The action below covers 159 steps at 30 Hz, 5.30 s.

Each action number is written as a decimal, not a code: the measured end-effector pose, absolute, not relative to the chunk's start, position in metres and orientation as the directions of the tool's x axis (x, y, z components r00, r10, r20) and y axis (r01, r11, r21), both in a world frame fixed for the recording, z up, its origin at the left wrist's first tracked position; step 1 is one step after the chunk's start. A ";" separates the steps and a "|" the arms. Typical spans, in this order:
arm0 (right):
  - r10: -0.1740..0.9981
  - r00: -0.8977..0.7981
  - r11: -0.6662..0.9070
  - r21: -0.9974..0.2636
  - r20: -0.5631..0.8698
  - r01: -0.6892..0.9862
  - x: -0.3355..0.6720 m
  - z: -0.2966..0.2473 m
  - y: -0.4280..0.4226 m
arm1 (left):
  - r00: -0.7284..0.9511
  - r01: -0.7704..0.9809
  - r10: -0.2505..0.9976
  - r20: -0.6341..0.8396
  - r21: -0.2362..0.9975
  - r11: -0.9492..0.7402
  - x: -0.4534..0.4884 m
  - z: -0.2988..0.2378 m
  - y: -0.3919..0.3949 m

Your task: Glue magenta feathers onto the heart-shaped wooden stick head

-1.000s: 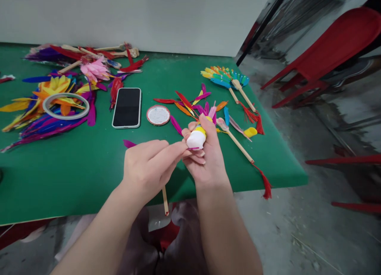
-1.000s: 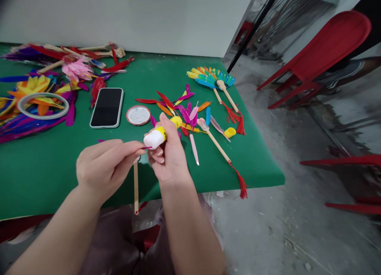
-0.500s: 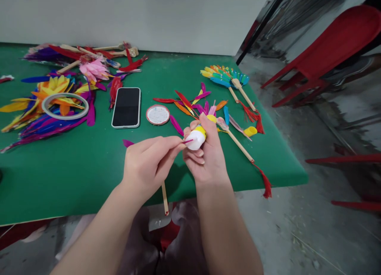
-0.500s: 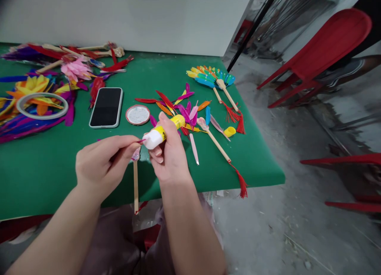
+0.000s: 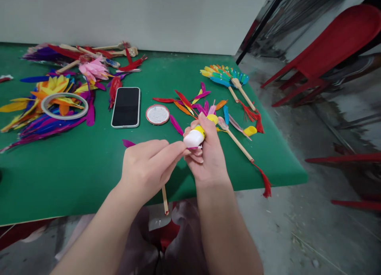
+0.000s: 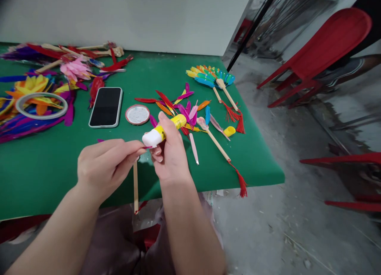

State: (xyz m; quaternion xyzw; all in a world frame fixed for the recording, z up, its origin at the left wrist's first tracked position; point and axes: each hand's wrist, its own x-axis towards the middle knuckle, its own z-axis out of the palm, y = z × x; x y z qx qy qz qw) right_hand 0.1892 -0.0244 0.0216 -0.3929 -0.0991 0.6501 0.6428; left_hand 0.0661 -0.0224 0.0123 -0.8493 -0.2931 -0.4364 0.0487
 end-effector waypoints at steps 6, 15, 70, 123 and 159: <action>0.928 0.093 -0.168 -0.627 -0.361 -0.761 0.192 0.022 -0.024 | 0.444 0.484 0.497 0.746 0.268 -0.833 0.064 0.014 -0.023; 0.869 -0.010 -0.246 -0.415 -0.494 -0.876 0.186 0.030 -0.022 | 0.251 0.506 0.574 0.779 0.399 -0.764 0.067 0.012 -0.024; 0.860 -0.093 -0.249 -0.254 -0.502 -0.934 0.188 0.028 -0.022 | 0.269 0.555 0.522 0.810 0.313 -0.771 0.065 0.009 -0.021; 0.863 0.031 -0.184 -0.370 -0.505 -0.911 0.185 0.026 -0.019 | 0.216 0.405 0.869 0.445 0.769 -0.495 0.070 0.015 -0.024; 0.860 0.030 -0.161 -0.328 -0.509 -0.931 0.187 0.025 -0.017 | 0.084 0.386 0.856 0.511 0.775 -0.500 0.080 0.008 -0.028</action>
